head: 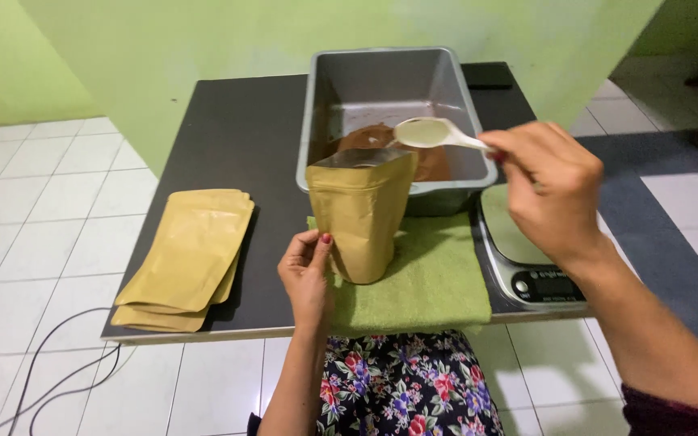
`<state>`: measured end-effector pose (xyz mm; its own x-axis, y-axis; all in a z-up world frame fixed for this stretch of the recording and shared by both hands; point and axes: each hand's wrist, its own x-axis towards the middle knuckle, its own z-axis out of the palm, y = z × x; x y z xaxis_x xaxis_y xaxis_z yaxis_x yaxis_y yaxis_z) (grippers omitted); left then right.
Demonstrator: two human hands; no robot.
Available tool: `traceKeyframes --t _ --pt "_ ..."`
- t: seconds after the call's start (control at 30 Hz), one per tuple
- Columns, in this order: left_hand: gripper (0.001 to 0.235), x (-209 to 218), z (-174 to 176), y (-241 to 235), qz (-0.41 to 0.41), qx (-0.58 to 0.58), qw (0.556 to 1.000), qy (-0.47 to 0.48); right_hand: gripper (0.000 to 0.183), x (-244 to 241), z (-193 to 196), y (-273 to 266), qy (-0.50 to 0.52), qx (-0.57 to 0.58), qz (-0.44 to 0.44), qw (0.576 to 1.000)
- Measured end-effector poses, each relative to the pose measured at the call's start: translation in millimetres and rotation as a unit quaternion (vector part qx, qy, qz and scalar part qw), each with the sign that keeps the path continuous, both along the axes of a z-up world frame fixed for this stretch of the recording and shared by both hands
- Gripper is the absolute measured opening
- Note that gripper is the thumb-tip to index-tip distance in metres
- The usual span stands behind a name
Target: Scooping coffee powder from a container into a paper pouch and weighing it on a digital scale to reach a precise amount.
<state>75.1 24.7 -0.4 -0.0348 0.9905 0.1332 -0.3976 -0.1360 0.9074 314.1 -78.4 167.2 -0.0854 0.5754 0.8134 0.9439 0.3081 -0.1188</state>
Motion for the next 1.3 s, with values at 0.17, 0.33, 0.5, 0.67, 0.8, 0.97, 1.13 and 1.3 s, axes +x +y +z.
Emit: traceKeyframes --t 0.17,0.33,0.5,0.67,0.8,0.97,1.13,1.3 --pt "0.012 -4 10 2 -0.04 0.041 0.997 0.051 0.03 35 -72 -83 0.263 -0.118 -0.024 0.957" --pt "0.009 19 50 -4 -0.101 0.094 0.99 -0.018 0.029 44 -205 -168 0.472 -0.266 0.18 0.821" --pt "0.012 83 64 -24 -0.184 0.085 0.979 -0.028 0.03 -14 -307 -203 0.53 -0.371 0.065 0.76" --pt "0.008 160 60 -46 -0.256 0.113 0.96 -0.03 0.033 -50 -409 -183 0.556 -0.412 -0.037 0.721" --pt "0.007 207 40 -49 -0.279 0.111 0.952 -0.059 0.028 -64 -470 -168 0.454 -0.268 -0.035 0.849" --pt "0.012 240 21 -41 -0.271 0.132 0.952 -0.052 0.039 -64 -515 -161 0.408 -0.301 -0.088 0.857" --pt "0.012 252 16 -42 -0.267 0.179 0.946 -0.026 0.036 -63 -519 -156 0.37 -0.234 -0.089 0.895" --pt "0.01 249 4 -42 -0.276 0.185 0.943 -0.028 0.031 -62 -518 -156 0.332 -0.259 -0.105 0.901"
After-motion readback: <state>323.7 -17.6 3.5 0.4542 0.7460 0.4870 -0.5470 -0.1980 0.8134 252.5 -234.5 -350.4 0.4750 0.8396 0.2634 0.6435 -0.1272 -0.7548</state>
